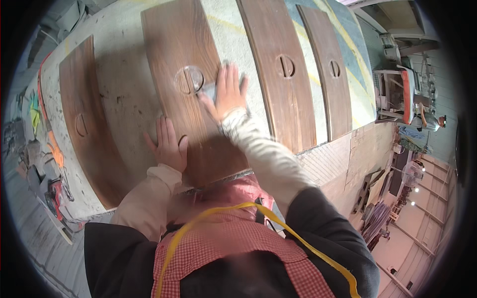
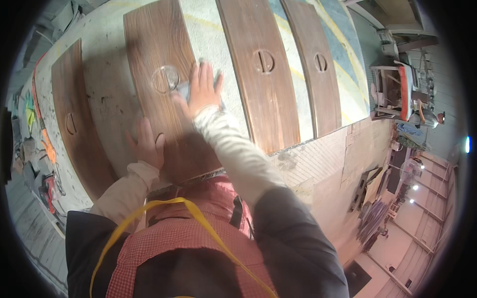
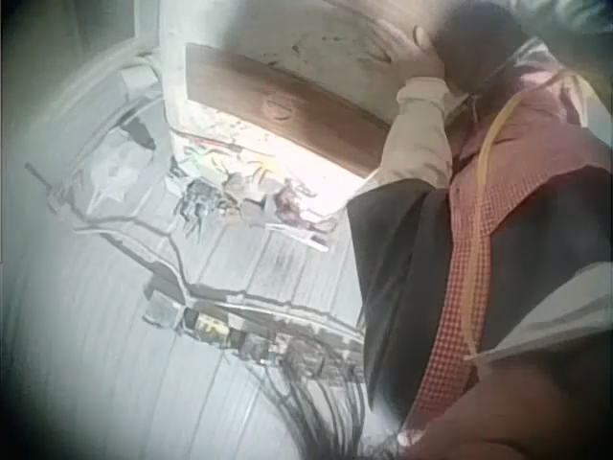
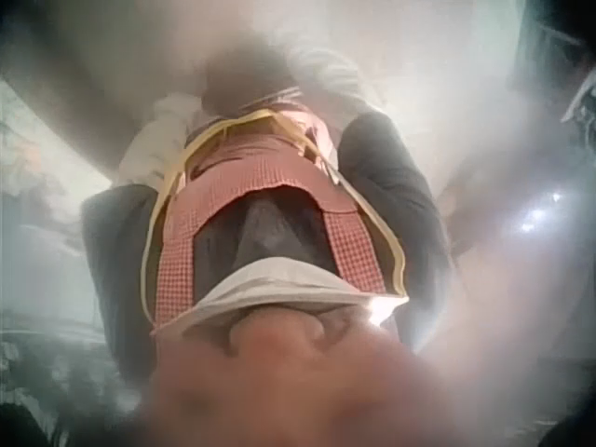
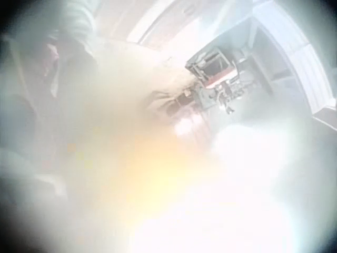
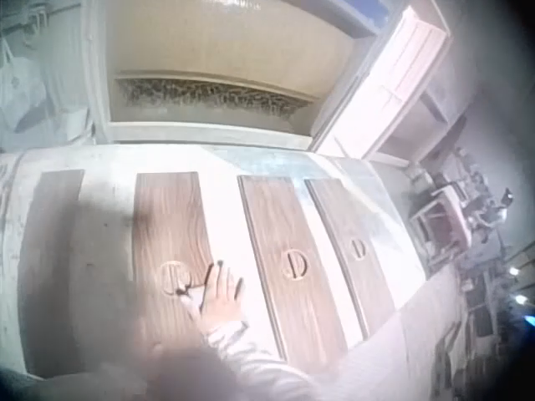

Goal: The person sands wooden panels by hand with a sanding block and uses an air gun to blow away dust.

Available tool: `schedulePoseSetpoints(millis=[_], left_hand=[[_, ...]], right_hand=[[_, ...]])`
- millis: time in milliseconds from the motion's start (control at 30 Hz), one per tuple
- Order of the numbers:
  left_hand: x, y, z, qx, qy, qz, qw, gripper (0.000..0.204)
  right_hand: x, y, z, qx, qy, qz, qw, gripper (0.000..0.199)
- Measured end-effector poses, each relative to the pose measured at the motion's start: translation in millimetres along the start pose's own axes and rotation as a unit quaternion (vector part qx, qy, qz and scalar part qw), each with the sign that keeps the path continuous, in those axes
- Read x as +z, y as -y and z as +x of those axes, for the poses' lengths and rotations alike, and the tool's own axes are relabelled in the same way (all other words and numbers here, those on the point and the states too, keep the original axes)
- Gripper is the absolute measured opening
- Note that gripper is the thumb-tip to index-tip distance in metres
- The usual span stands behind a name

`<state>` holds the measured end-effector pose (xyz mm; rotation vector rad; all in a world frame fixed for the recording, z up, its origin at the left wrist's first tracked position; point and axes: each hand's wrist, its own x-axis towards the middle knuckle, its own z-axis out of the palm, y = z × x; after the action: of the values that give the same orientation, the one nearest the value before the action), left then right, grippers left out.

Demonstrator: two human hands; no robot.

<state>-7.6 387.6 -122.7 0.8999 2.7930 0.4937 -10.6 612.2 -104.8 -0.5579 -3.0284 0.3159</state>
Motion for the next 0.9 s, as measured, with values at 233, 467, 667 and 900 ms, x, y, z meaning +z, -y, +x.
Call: schedulePoseSetpoints(millis=[233,467,667,900], left_hand=[[-14,20,25,0.198,-0.042,0.084,0.976,0.060],[0,30,45,0.291,-0.043,0.024,0.955,0.063],[8,48,43,0.286,-0.029,0.094,0.953,0.061],[1,32,41,0.275,-0.023,0.086,0.957,0.063]], right_hand=[[8,-11,-108,-0.021,0.002,0.028,0.999,0.104],[9,63,-169,-0.017,0.058,0.066,0.996,0.103],[9,81,-171,-0.131,0.053,0.093,0.986,0.100],[1,49,-165,0.073,0.010,0.010,0.997,0.095]])
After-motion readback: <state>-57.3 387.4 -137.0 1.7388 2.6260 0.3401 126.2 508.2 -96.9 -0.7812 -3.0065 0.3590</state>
